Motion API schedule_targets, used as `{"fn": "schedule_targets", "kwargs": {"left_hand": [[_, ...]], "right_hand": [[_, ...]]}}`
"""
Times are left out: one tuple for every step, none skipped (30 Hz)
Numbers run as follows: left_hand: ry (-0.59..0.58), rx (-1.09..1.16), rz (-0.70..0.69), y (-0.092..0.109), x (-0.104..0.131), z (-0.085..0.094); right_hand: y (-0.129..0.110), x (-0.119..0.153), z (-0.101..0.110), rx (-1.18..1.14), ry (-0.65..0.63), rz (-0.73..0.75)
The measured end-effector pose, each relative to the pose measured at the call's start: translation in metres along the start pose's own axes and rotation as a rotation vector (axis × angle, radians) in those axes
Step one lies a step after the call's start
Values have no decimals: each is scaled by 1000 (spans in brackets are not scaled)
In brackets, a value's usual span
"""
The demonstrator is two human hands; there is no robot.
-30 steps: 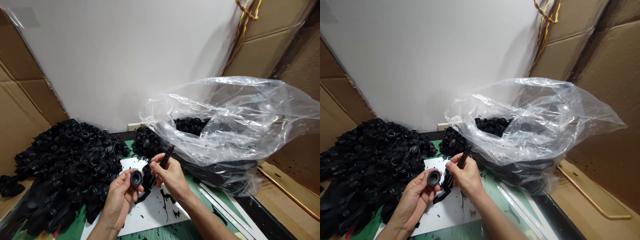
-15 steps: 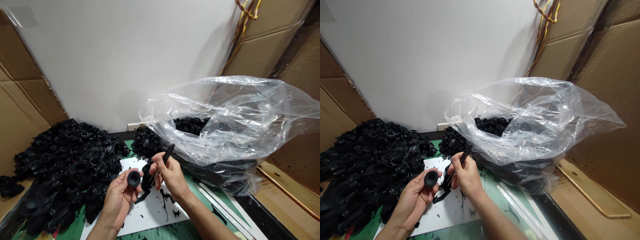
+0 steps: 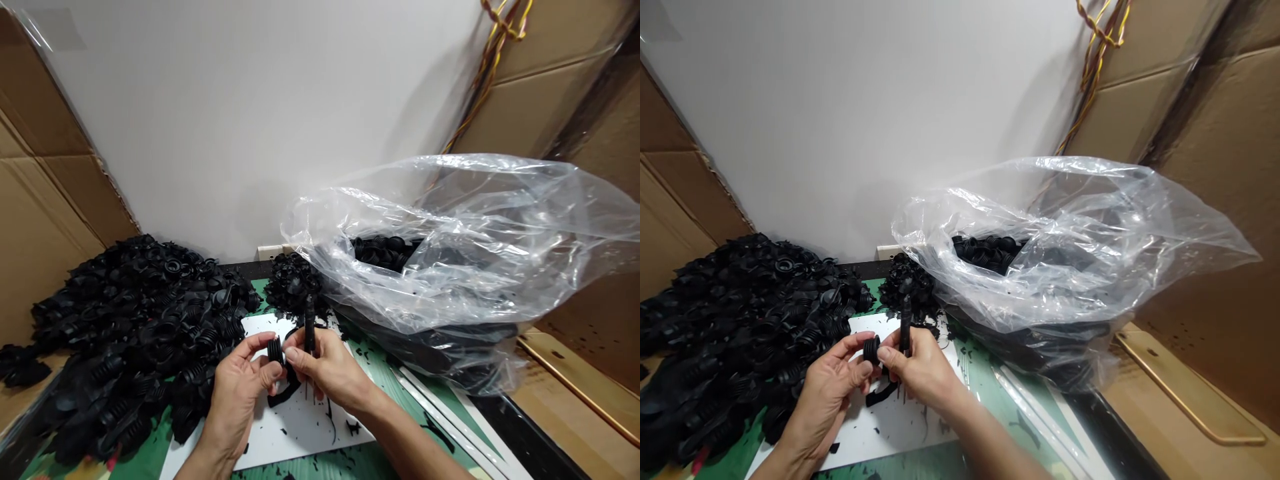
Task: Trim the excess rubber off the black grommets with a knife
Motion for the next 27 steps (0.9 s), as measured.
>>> {"fn": "schedule_targets", "kwargs": {"left_hand": [[-2,-25,-4,0,0,0],[2,-47,-8,-1,0,0],[8,-69,-10,-1,-1,-1],[13,-92,-11,-1,-1,-1],[15,-114,-10,-1,-1,-2],[15,-131,-11,-1,-1,-2],[13,-140,-15,-1,-1,-3],[11,-145,-22,-1,-1,-3],[6,-150,-29,-2,0,-4],[3,-155,-38,-2,0,-3],[4,-165,-50,-2,1,-3],[10,-175,-63,-3,1,-2],[21,-186,-72,-3,1,-1],[38,-193,-78,-3,0,0],[59,-196,-80,-2,0,2],[79,-197,-79,-2,-1,3],[94,-196,-76,-1,-1,4],[106,-193,-73,-1,-1,5],[116,-185,-72,0,-2,5],[124,-172,-71,1,-2,5],[130,-155,-69,1,-2,5],[138,-138,-67,2,-2,5],[146,-123,-63,3,-1,4],[150,-114,-59,3,-1,4],[155,-110,-57,4,-1,3],[156,-113,-53,4,-1,3],[157,-122,-51,4,-1,3]], "right_hand": [[0,0,0,-9,-5,6],[-1,1,-1,-20,-12,9],[-1,1,-1,-29,-18,10],[-2,1,-1,-36,-23,8],[-1,1,-1,-39,-26,7],[-1,1,-1,-40,-28,8],[0,0,-2,-40,-28,13],[0,0,-2,-40,-31,22],[1,0,-3,-40,-33,34],[2,0,-3,-38,-37,45],[2,0,-4,-33,-44,53],[2,0,-4,-25,-48,58],[2,1,-5,-13,-48,62],[2,1,-6,0,-43,63],[2,2,-7,8,-34,61],[2,2,-7,9,-22,55],[3,2,-8,2,-8,47],[3,2,-9,-12,4,34],[4,2,-10,-31,11,19],[5,1,-10,-50,16,5],[6,1,-11,-67,19,-5],[8,0,-11,-80,20,-9],[9,0,-12,-89,20,-11],[10,0,-13,-94,20,-8],[11,-1,-13,-92,19,-4],[12,-1,-13,-85,20,3],[12,-1,-13,-74,20,10]]}}
Point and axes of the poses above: each hand's wrist, its own x-axis away from the middle knuckle, its own z-axis out of the back of the hand, y = z × x, the point moved 1 cm from there along -x, towards the middle knuckle, and after that the axes turned 5 degrees about z, right-handed, at the moved point
